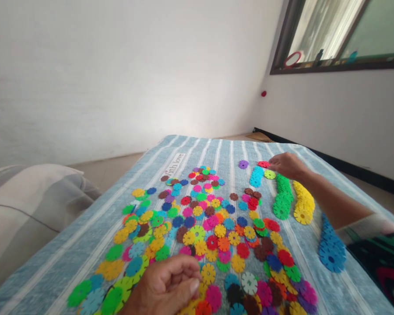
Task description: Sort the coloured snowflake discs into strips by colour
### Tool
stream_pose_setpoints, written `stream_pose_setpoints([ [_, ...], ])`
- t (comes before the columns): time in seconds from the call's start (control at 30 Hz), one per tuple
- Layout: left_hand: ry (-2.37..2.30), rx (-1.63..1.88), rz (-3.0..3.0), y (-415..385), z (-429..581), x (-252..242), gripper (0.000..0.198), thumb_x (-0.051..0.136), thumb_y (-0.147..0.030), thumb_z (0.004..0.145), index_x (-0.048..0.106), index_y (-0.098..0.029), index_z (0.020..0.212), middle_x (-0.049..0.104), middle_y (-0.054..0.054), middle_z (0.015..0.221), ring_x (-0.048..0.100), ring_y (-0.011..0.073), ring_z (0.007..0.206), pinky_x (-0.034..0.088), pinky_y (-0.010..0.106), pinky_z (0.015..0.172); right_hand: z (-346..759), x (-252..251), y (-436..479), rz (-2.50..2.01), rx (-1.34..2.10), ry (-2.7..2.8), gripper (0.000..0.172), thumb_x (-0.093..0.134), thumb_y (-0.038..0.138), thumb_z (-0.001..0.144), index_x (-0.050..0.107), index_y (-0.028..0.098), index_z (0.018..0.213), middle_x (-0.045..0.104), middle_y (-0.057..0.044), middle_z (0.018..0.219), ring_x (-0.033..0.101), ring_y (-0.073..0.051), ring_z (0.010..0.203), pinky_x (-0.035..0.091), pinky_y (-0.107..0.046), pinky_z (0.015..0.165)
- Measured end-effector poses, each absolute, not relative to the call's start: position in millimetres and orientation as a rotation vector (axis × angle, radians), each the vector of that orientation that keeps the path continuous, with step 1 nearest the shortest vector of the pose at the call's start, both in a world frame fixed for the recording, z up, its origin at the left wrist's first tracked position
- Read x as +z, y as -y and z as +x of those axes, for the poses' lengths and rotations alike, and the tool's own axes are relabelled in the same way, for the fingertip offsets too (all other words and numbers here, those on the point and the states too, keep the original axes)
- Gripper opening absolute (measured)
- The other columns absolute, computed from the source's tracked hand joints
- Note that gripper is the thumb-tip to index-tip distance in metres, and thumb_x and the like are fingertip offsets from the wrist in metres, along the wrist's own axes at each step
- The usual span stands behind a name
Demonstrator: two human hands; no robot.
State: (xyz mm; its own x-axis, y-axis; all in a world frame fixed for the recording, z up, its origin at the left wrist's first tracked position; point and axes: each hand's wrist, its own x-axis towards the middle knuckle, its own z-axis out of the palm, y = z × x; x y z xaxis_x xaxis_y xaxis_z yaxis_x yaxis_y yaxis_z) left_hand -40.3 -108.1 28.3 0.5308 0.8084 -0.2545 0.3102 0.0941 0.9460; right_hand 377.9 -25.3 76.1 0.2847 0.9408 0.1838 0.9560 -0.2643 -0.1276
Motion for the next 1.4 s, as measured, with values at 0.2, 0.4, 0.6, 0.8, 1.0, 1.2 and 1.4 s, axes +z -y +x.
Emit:
stream_pose_setpoints([
  [0.2,-1.04,0.573,1.592,101,-44,38,0.023,0.06,-0.037,0.076,0.067,-0.017,0.084,0.068,0.002,0.073,0.065,0.0158,0.067,0.049,0.02,0.059,267,62,94,-1.875,0.148,2.039,0.016,0.057,0.03,0.083,0.07,0.025,0.088,0.072,-0.002,0.092,0.065,-0.018,0.084,0.049,-0.027,0.073],
  [0.4,-1.105,0.695,1.63,98,-47,51,0.019,0.059,-0.033,0.077,0.065,-0.016,0.081,0.068,0.0,0.066,0.064,0.0148,0.064,0.049,0.021,0.059,174,55,164,-1.457,0.451,2.218,0.02,0.05,0.034,0.088,0.064,0.025,0.077,0.064,-0.002,0.073,0.059,-0.018,0.07,0.043,-0.03,0.062],
  [0.6,-1.155,0.925,1.722,84,-59,40,0.018,0.056,-0.031,0.077,0.065,-0.016,0.082,0.066,-0.001,0.064,0.062,0.0134,0.06,0.047,0.021,0.057,119,35,204,-1.151,0.447,2.314,0.03,0.039,0.029,0.093,0.053,0.022,0.068,0.059,-0.002,0.066,0.052,-0.014,0.06,0.037,-0.027,0.054],
  [0.8,-1.335,1.065,1.73,62,-87,30,0.018,0.056,-0.031,0.072,0.065,-0.016,0.076,0.064,-0.002,0.059,0.061,0.0141,0.056,0.046,0.021,0.052,89,-17,218,-0.902,0.047,2.29,0.029,0.04,0.016,0.093,0.054,0.018,0.068,0.055,-0.002,0.067,0.051,-0.014,0.065,0.037,-0.027,0.06],
  [1.0,-1.488,0.911,1.855,52,-116,23,0.018,0.055,-0.03,0.07,0.065,-0.015,0.071,0.062,-0.002,0.058,0.056,0.0117,0.048,0.041,0.021,0.048,90,-29,220,-0.81,-0.087,2.216,0.029,0.037,0.012,0.092,0.059,0.016,0.073,0.056,-0.005,0.07,0.054,-0.017,0.073,0.043,-0.03,0.066],
  [1.2,-1.449,0.682,2.059,64,-124,26,0.02,0.063,-0.029,0.065,0.069,-0.014,0.077,0.064,-0.001,0.066,0.06,0.0146,0.064,0.045,0.021,0.057,96,-19,222,-0.812,-0.019,2.251,0.032,0.032,0.016,0.095,0.061,0.016,0.083,0.059,-0.006,0.075,0.055,-0.019,0.077,0.043,-0.031,0.068],
  [1.4,-1.383,0.393,2.408,76,-119,28,0.033,0.071,-0.032,0.063,0.07,-0.019,0.093,0.066,0.002,0.088,0.059,0.0175,0.08,0.045,0.025,0.072,95,-19,223,-0.83,0.001,2.24,0.034,0.029,0.017,0.096,0.06,0.018,0.081,0.059,-0.006,0.075,0.054,-0.018,0.073,0.041,-0.029,0.065],
])
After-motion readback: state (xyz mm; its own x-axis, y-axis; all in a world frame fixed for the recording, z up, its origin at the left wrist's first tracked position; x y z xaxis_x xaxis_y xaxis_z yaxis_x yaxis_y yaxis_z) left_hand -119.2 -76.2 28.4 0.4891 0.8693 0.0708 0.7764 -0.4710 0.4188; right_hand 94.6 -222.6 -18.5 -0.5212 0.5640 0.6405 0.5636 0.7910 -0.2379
